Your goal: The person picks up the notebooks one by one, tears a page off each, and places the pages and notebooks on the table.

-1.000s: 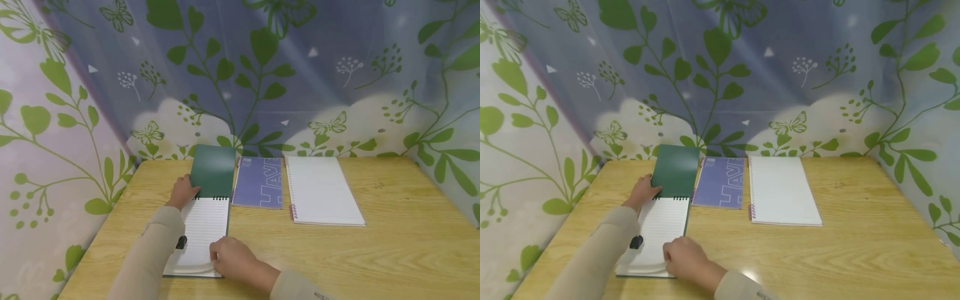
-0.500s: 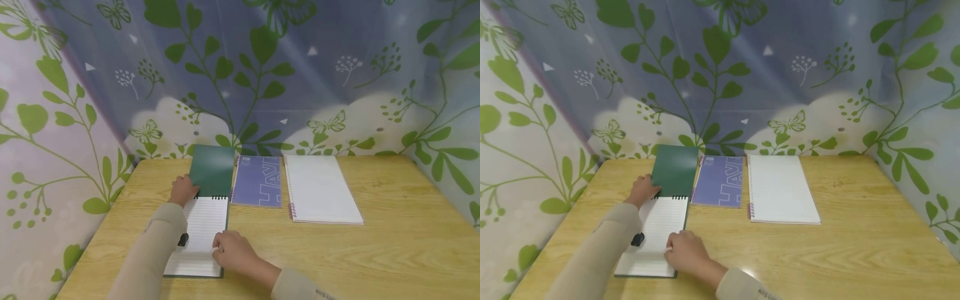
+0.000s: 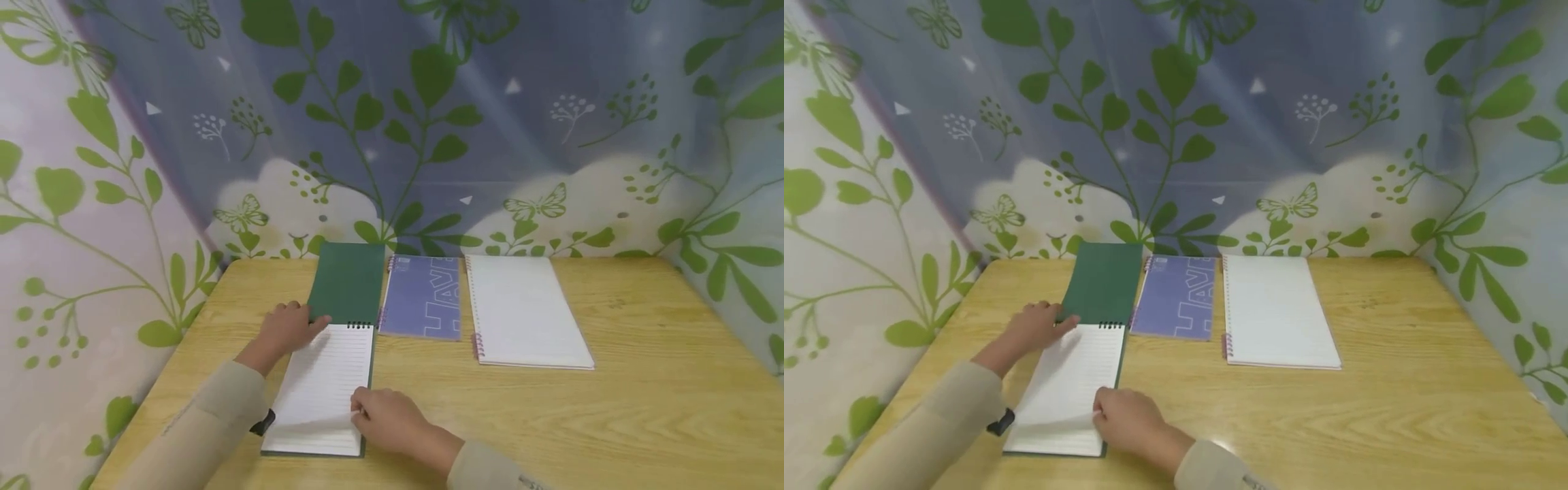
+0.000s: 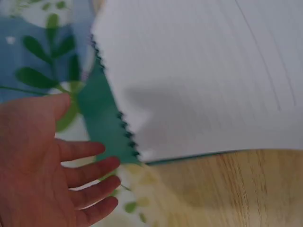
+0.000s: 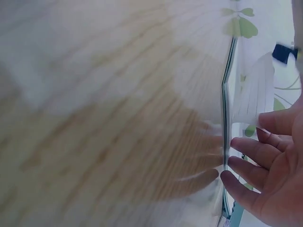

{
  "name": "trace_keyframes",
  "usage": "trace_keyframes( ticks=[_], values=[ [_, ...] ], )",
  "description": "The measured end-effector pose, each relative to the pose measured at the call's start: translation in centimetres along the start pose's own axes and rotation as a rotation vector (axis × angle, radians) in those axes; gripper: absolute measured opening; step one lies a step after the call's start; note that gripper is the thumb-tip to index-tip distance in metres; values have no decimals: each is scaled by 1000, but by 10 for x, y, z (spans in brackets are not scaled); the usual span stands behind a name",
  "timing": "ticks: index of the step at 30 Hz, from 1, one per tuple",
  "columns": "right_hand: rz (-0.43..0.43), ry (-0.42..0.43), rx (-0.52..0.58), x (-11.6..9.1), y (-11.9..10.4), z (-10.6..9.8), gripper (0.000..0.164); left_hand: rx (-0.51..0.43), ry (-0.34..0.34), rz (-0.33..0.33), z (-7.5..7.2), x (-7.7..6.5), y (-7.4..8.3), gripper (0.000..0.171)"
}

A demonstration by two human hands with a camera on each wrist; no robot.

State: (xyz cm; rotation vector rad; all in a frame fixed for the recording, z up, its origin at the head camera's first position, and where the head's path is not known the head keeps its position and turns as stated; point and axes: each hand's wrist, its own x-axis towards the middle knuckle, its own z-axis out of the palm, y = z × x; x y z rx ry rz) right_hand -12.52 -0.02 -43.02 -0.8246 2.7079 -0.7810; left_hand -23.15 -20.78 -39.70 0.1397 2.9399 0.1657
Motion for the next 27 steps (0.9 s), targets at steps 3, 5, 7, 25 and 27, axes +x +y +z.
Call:
trace_keyframes(
  ticks=[3,5,7,25,27],
  values=[
    [6,4,0,1,1,-1,6,-102,-9,144,-5,-29,13,65],
    [4,5,-8,1,1,-2,6,-159,-48,246,-6,-50,21,66],
    [-2,-8,-15,2,0,-4,6,-190,-140,314,-7,-71,27,71],
    [-2,-73,-143,-1,10,-7,58,133,259,323,48,-110,25,19],
    [-4,-90,-172,-1,12,-7,61,115,239,307,45,-109,24,19]
  ],
)
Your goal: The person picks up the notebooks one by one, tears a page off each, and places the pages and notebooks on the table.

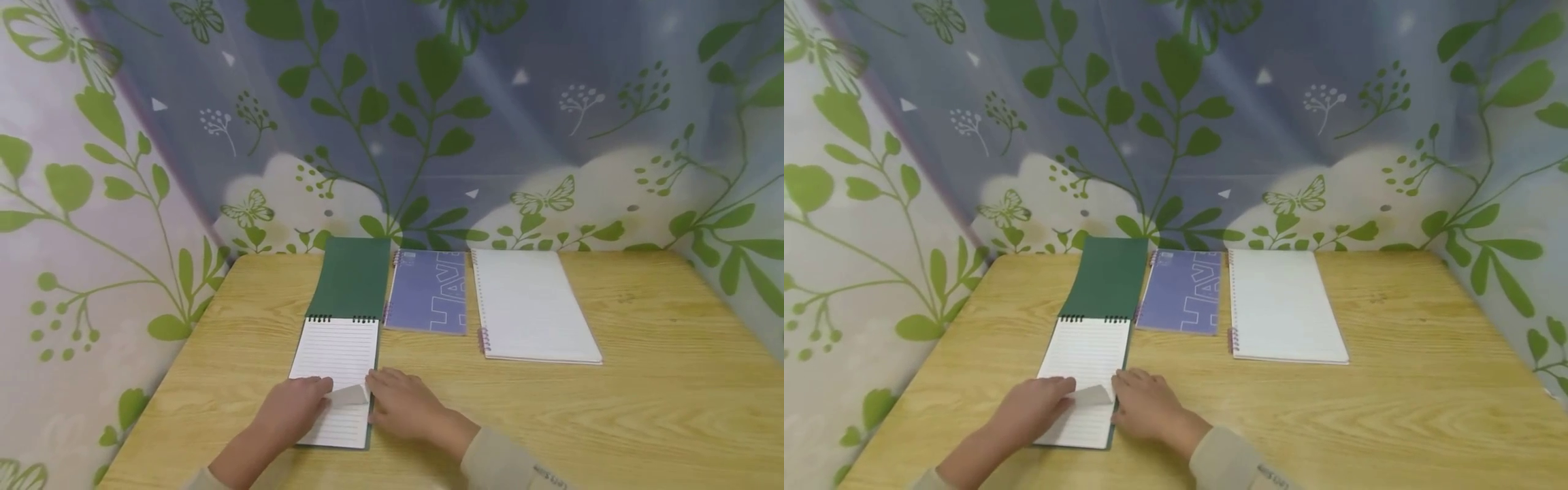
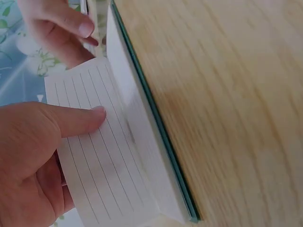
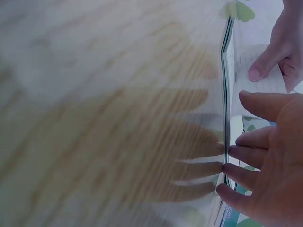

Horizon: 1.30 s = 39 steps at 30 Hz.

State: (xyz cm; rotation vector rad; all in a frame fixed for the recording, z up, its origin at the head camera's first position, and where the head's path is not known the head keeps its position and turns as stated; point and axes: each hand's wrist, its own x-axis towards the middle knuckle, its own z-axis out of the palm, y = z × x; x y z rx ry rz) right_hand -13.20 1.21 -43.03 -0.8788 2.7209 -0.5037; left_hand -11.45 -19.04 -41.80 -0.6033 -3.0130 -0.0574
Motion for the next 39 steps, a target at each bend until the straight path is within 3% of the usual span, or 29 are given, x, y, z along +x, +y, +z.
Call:
trace_keyframes(
  ticks=[4,9,13,17,22,27,32,39],
  values=[
    [12,-3,56,0,4,1,67,-41,8,-40,-8,3,-7,21],
    [7,38,130,2,13,-6,65,-103,139,-84,-26,10,-20,23],
    [-13,88,96,3,26,-12,58,-108,249,-77,-37,22,-27,13],
    [4,158,26,11,39,-15,54,-117,286,-70,-45,32,-36,7],
    [47,235,-55,30,49,-19,54,-121,319,-117,-47,36,-52,7],
    [72,210,-93,53,53,-25,61,-148,354,-109,-47,39,-61,8],
    [87,129,-117,77,51,-24,64,-173,369,-98,-43,46,-61,7],
    [157,82,-190,86,49,-14,65,-202,369,-130,-37,44,-62,12]
  ],
)
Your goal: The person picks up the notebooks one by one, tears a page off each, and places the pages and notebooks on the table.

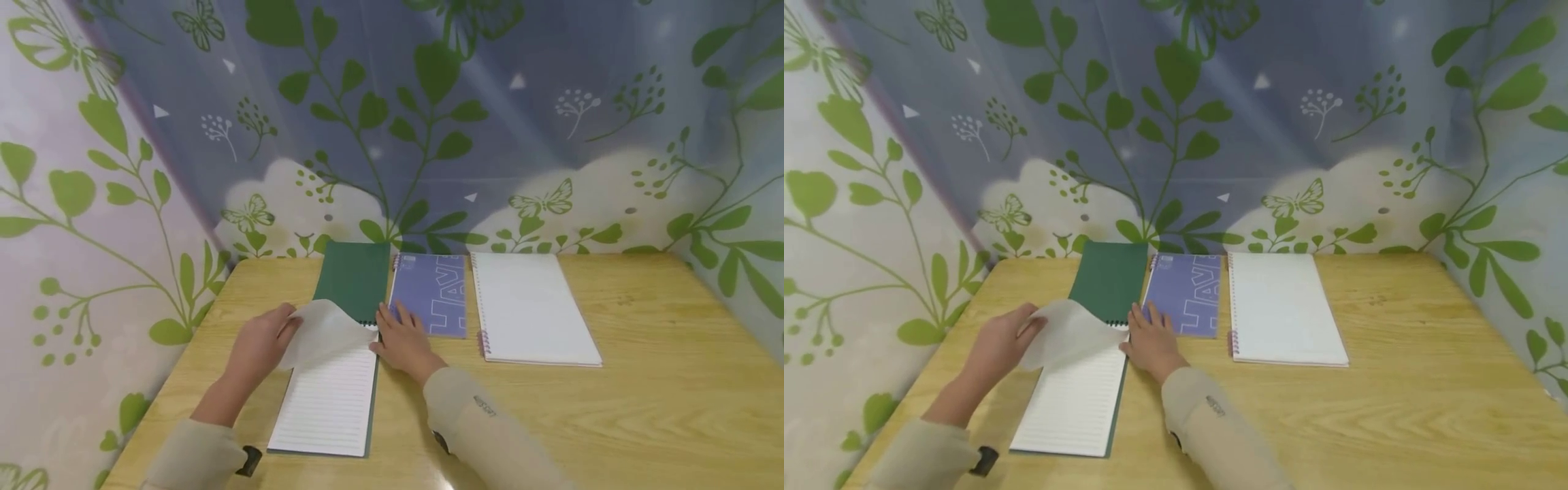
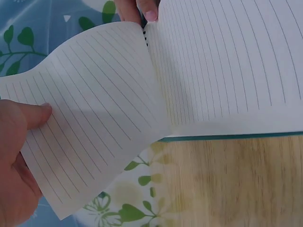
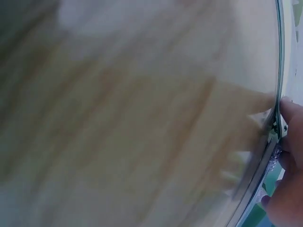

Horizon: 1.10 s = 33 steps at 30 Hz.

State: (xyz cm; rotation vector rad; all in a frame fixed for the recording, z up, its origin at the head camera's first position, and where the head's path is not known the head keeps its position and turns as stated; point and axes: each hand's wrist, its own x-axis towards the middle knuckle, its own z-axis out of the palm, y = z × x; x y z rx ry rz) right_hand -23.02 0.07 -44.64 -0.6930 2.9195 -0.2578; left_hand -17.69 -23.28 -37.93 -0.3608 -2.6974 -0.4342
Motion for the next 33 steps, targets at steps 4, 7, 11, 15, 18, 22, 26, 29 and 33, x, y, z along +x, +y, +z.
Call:
trace_keyframes(
  ticks=[4,7,11,15,18,22,26,29,33],
  values=[
    [1,18,-31,1,0,3,65,-12,-15,-41,0,-3,-4,14],
    [-2,33,-32,1,0,3,66,-30,-34,-84,-1,-4,-9,16],
    [-3,38,-19,1,1,3,66,-71,-53,-144,-4,-5,-17,18],
    [9,29,-10,1,1,5,66,-120,-88,-228,-4,-5,-26,33],
    [24,13,-28,2,0,6,66,-158,-135,-307,-4,-5,-33,44],
    [27,-17,-122,0,-2,5,64,-215,-167,-373,1,-6,-42,44],
    [4,-37,-284,-2,-5,5,62,-255,-167,-415,8,-7,-50,37],
    [-16,-42,-402,-1,-5,6,60,-269,-190,-447,14,-7,-56,39],
    [-40,-22,-487,-1,-5,4,60,-307,-242,-504,21,-8,-65,46]
  ],
)
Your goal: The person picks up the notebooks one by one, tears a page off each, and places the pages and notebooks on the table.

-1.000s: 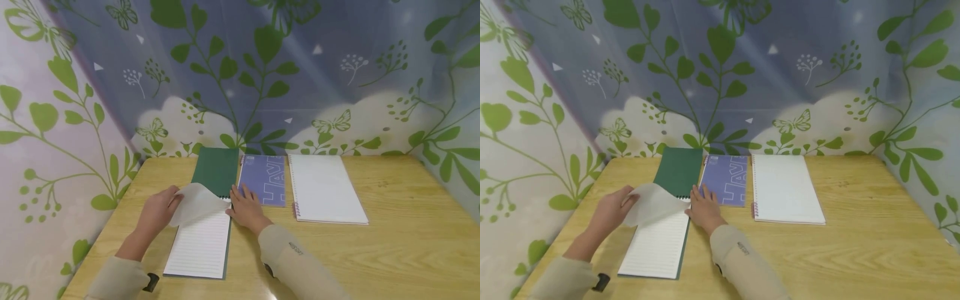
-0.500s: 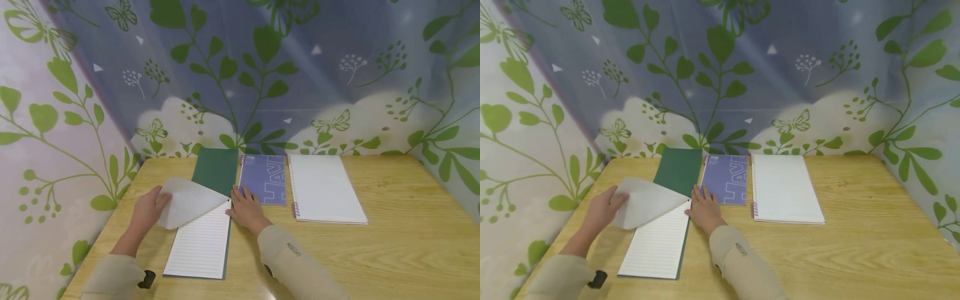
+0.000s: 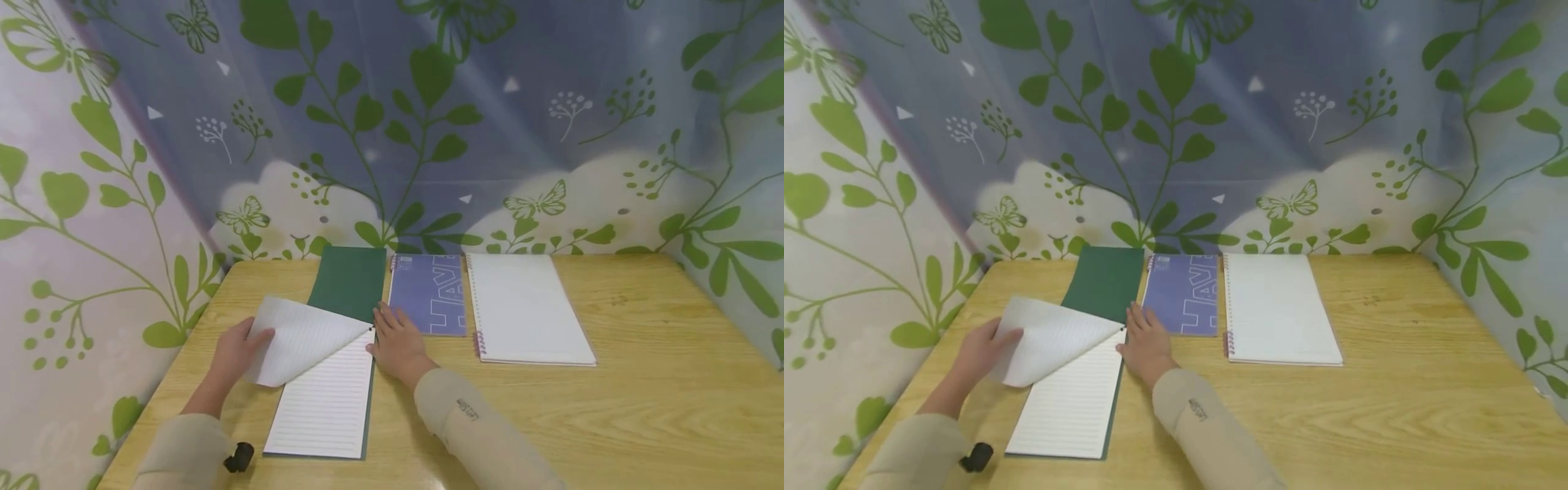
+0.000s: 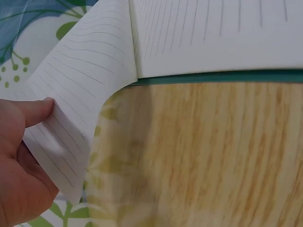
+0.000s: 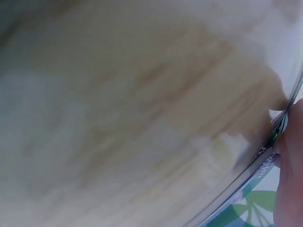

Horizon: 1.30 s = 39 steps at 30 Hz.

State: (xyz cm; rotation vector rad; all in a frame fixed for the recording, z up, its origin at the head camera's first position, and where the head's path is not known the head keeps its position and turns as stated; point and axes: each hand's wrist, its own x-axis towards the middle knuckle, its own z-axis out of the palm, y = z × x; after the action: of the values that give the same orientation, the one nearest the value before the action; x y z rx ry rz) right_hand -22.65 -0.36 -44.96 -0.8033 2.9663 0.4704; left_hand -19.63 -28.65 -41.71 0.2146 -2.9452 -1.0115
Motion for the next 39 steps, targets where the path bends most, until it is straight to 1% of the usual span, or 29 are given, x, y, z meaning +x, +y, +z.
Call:
trace_keyframes(
  ticks=[4,7,12,17,19,22,26,33,37,39],
  values=[
    [-7,13,-24,-1,0,-3,59,-30,-74,-79,2,3,-10,58],
    [-11,3,-31,-2,0,-4,59,-40,-118,-109,3,3,-15,64],
    [-7,-7,-1,-3,1,-4,58,-62,-131,-113,6,3,-18,67],
    [-7,-12,12,-3,1,-3,58,-93,-148,-169,12,2,-21,69],
    [-4,-10,12,-2,1,-2,58,-117,-144,-191,14,3,-23,68],
    [-1,-6,15,-2,0,0,58,-139,-124,-201,16,6,-24,67],
    [0,2,25,-1,0,0,58,-116,-85,-202,13,9,-28,63],
    [3,-3,24,-1,0,1,58,-76,-82,-178,12,9,-35,61],
    [4,-10,30,-2,0,-1,58,-71,-76,-184,13,9,-35,61],
    [8,-25,32,-2,-1,-1,58,-72,-56,-189,11,8,-34,59]
  ],
)
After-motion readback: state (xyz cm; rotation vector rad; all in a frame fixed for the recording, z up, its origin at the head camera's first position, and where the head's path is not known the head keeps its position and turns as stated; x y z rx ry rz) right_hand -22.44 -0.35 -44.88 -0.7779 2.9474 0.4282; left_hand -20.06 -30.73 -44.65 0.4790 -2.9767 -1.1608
